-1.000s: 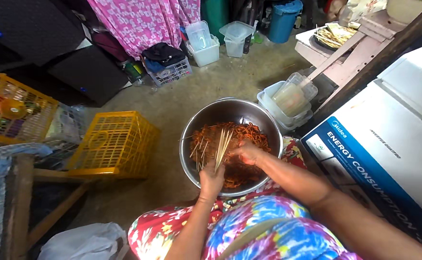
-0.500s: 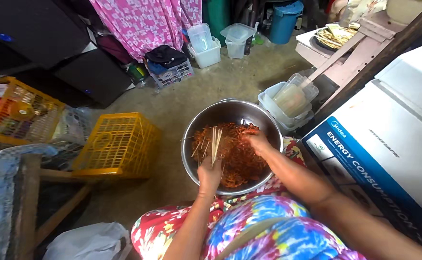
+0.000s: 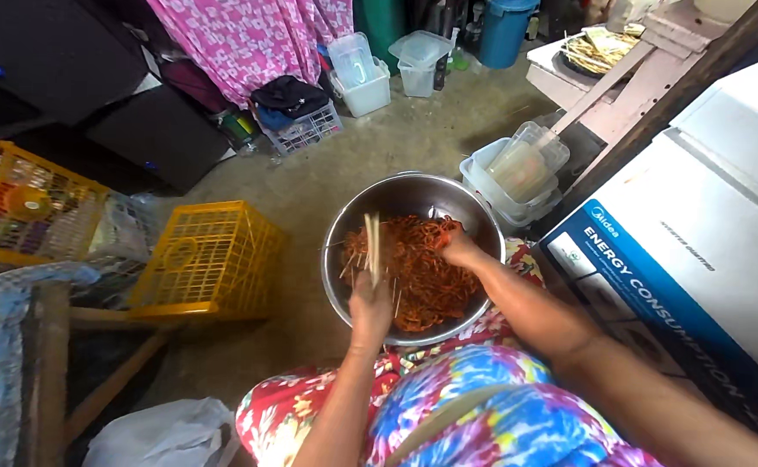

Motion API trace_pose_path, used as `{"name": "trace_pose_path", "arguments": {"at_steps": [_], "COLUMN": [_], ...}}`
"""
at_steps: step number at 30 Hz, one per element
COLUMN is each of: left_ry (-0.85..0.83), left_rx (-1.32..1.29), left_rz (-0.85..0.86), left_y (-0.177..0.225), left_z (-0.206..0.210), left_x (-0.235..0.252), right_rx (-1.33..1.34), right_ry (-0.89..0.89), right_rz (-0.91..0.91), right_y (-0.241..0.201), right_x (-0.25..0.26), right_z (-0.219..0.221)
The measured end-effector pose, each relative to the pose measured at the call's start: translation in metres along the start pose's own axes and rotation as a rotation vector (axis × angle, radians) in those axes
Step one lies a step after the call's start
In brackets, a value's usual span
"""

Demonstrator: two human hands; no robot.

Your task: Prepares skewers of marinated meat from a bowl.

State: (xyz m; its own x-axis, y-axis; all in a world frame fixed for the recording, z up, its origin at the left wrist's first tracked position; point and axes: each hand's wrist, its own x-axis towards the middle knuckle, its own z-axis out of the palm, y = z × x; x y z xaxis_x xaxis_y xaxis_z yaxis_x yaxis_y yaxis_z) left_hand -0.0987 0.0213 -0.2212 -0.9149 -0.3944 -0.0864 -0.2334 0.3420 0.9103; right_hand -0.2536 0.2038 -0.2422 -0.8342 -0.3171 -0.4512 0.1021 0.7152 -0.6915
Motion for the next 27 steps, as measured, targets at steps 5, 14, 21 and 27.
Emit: {"name": "trace_pose_path", "arguments": {"at_steps": [5, 14, 21, 27], "left_ry": [-0.15, -0.1, -0.008, 0.054], "left_rx": [-0.187, -0.306, -0.262, -0.266], "left_rz": [-0.059, -0.044, 0.015, 0.044], "left_y": [-0.021, -0.019, -0.02, -0.026], "left_z": [0.021, 0.019, 0.02, 0.022], "left_x": [-0.002, -0.006, -0.008, -0.007], "right_rx": [-0.452, -0.453, 0.535, 1.267], "right_ry": [-0.184, -0.145, -0.009, -0.127], "right_rz": [0.091, 0.076, -0.315, -0.286], "right_y": [-0.014, -0.024, 0.004, -0.002], "right_x": [-0.005, -0.007, 0.002, -0.008], "right_z": [0.012, 0.014, 0.006, -0.005]}}
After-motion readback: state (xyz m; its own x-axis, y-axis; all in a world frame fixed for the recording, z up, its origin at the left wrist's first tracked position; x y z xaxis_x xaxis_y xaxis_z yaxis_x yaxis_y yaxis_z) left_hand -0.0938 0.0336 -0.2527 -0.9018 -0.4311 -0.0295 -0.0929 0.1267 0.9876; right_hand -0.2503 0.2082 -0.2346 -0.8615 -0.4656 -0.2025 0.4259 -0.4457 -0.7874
